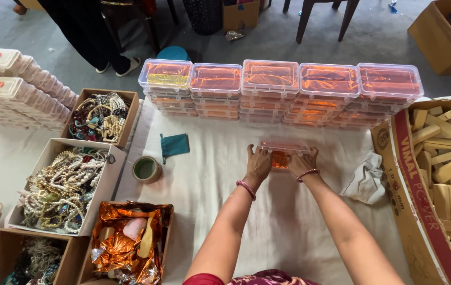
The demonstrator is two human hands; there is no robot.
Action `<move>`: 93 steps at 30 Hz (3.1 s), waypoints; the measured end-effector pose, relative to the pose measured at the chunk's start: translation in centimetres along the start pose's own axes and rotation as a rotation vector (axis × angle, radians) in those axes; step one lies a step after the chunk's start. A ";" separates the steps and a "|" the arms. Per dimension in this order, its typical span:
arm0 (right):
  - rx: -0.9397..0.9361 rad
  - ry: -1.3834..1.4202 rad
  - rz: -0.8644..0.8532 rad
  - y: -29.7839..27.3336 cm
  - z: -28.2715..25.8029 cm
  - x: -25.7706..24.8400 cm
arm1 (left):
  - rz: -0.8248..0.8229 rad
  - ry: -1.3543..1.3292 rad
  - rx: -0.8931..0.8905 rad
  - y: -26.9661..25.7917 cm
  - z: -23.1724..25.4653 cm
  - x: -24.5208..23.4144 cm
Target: The person wipes small rectangular wooden blocks with a white cloth. They then place the blocks onto a sheet of shiny, iridescent foil and fold the foil to wrap the blocks. The wrapped items are placed into a cardboard box.
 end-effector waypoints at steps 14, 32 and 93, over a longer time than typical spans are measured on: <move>0.072 -0.117 -0.182 -0.2 1.3 5.2 | -0.296 -0.074 -0.217 0.7 -1.2 2.2; -0.503 -0.188 0.532 -8.1 -9.1 -5.0 | 0.097 -0.303 -0.153 -7.1 -6.6 -2.7; -0.451 -0.018 -0.135 6.6 -27.8 -9.7 | 0.014 -0.289 -0.241 -26.9 -11.6 -10.3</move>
Point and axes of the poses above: each hand's wrist, its own y-axis towards the middle knuckle, its own x-axis out of the palm, z = x × y, the point moved 9 cm from there along y, towards the middle knuckle, and after that the axes turned 14 degrees about -x, right-handed, at the moved point
